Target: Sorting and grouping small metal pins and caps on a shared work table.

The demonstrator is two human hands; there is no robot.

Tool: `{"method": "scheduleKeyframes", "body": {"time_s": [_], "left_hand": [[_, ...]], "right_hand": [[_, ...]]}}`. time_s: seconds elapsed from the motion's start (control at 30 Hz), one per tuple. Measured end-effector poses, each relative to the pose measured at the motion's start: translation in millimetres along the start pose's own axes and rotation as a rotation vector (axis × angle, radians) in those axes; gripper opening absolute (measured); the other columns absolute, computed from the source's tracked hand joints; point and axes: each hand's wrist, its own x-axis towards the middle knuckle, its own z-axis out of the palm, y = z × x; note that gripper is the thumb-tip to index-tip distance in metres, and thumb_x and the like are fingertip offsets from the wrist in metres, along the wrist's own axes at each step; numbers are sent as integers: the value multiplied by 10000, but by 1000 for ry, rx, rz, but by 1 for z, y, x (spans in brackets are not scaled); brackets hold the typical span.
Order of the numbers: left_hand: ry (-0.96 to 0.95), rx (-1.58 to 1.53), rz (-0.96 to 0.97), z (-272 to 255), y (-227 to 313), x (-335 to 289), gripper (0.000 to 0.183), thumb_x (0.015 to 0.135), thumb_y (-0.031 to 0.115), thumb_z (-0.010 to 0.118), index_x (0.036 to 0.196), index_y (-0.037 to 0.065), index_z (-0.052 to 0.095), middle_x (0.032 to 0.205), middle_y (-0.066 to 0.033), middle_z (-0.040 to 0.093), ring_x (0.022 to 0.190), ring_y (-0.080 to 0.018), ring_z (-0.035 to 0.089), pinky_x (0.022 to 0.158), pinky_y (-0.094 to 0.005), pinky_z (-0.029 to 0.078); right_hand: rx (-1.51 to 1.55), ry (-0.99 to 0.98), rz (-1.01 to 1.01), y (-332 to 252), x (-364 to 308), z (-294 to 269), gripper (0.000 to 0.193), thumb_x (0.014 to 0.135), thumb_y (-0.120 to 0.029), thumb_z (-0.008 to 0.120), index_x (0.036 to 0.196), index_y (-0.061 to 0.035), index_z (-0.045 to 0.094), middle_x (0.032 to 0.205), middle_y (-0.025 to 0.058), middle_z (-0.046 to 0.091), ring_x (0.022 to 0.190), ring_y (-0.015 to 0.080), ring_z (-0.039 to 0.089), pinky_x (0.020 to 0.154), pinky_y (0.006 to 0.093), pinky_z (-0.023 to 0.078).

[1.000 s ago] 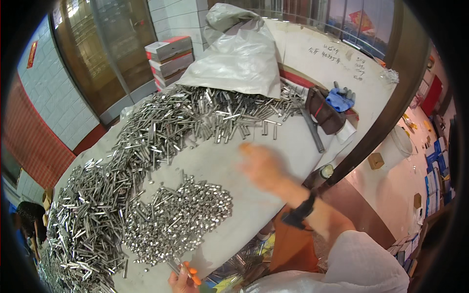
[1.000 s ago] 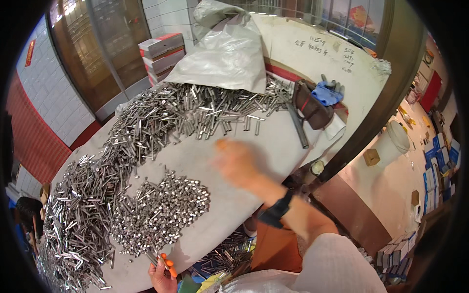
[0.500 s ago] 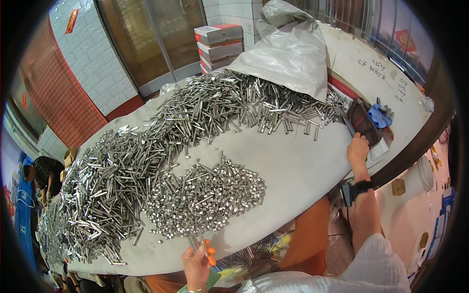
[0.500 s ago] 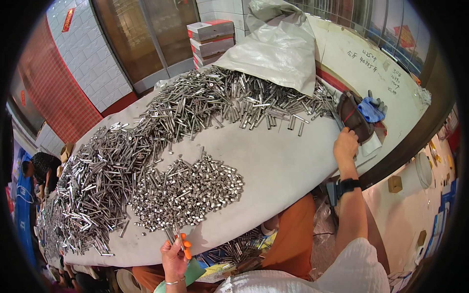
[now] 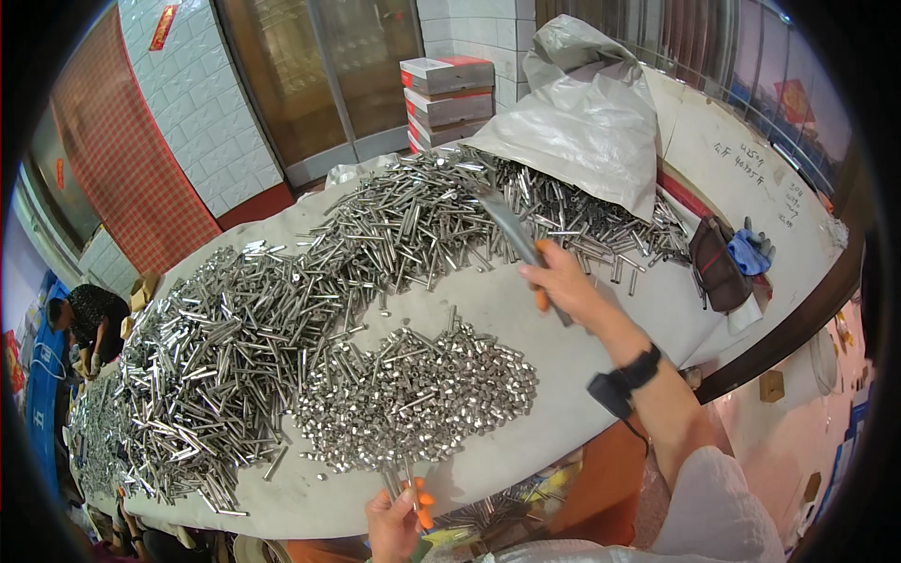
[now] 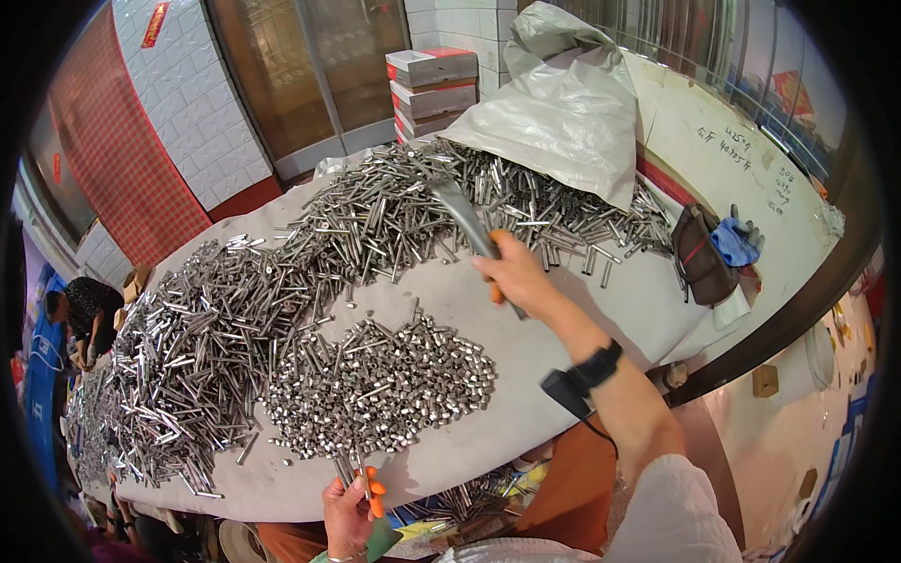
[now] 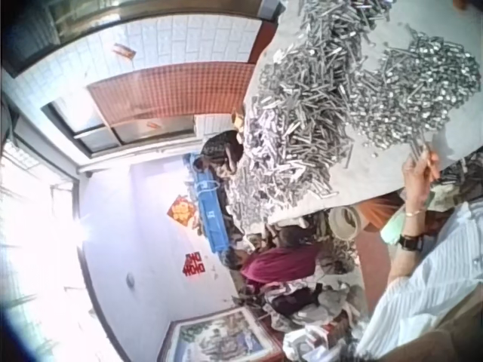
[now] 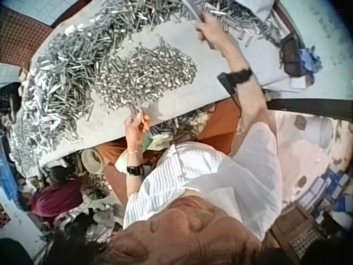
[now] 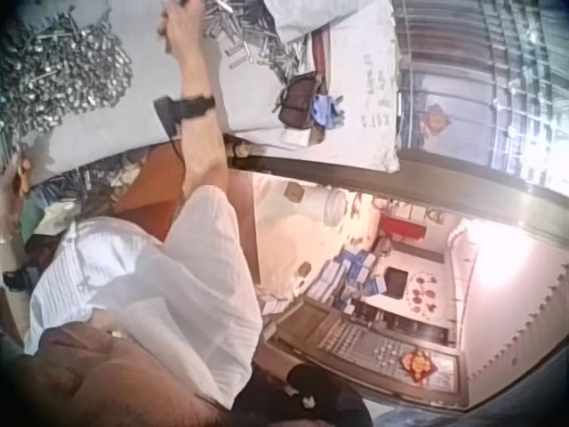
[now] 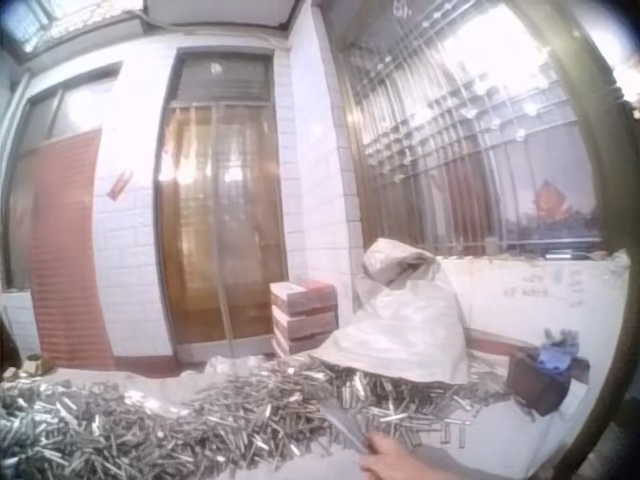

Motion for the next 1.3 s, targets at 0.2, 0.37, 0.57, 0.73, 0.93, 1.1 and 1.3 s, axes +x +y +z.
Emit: {"method": "scheduleKeyframes", "body": {"time_s": [0.2, 0.37, 0.57, 0.73, 0.93, 1.1, 1.3], "left_hand": [[-21, -23, -16, 0, 0, 0, 234, 842, 137, 647, 981, -50, 623, 730, -148, 665, 466, -149, 583, 378, -221, 397], [-30, -50, 11, -7, -2, 2, 228, 848, 129, 643, 995, -45, 628, 738, -127, 668, 491, -128, 583, 383, -208, 396], [-53, -17, 7, -6, -3, 1, 213, 859, 129, 630, 994, -36, 632, 735, -125, 671, 490, -121, 586, 384, -203, 396], [-69, -12, 28, -10, -6, 2, 202, 864, 122, 623, 992, -34, 633, 739, -132, 676, 484, -119, 588, 385, -202, 397], [-73, -24, -3, -7, -1, -3, 202, 863, 112, 621, 997, -39, 637, 748, -139, 678, 483, -127, 589, 391, -204, 402], [-68, -12, -14, -7, -6, -5, 217, 866, 109, 622, 1002, -61, 631, 763, -143, 677, 484, -137, 587, 411, -209, 418], [-54, -75, -11, -11, -4, -6, 225, 867, 113, 625, 1013, -59, 629, 768, -138, 676, 485, -134, 585, 408, -210, 414]], "right_hand": [[-639, 15, -117, 5, 71, 54, 412, 930, -257, 480, 1240, 2, 396, 733, 160, 582, 588, 269, 605, 517, 401, 479], [-826, -23, 23, 14, 38, 59, 475, 928, -236, 448, 1337, -40, 307, 833, 268, 607, 745, 422, 610, 692, 492, 480], [-834, -83, 41, 29, -36, 31, 528, 923, -240, 450, 1383, -77, 249, 957, 258, 591, 838, 436, 588, 773, 512, 449], [-827, -151, 128, 6, -80, 19, 495, 928, -244, 445, 1362, -61, 292, 1022, 261, 567, 857, 425, 581, 765, 494, 444], [-829, -58, -141, -18, -68, 35, 506, 931, -234, 447, 1380, -62, 286, 737, 215, 602, 699, 403, 596, 645, 511, 445], [-893, -4, -305, -37, 33, 100, 534, 912, -161, 445, 1396, -29, 259, 836, 212, 628, 731, 380, 617, 653, 494, 471], [-1080, -236, -149, -27, 60, 149, 420, 817, -65, 484, 1211, 64, 414, 920, 248, 636, 874, 387, 637, 759, 476, 506]]}}
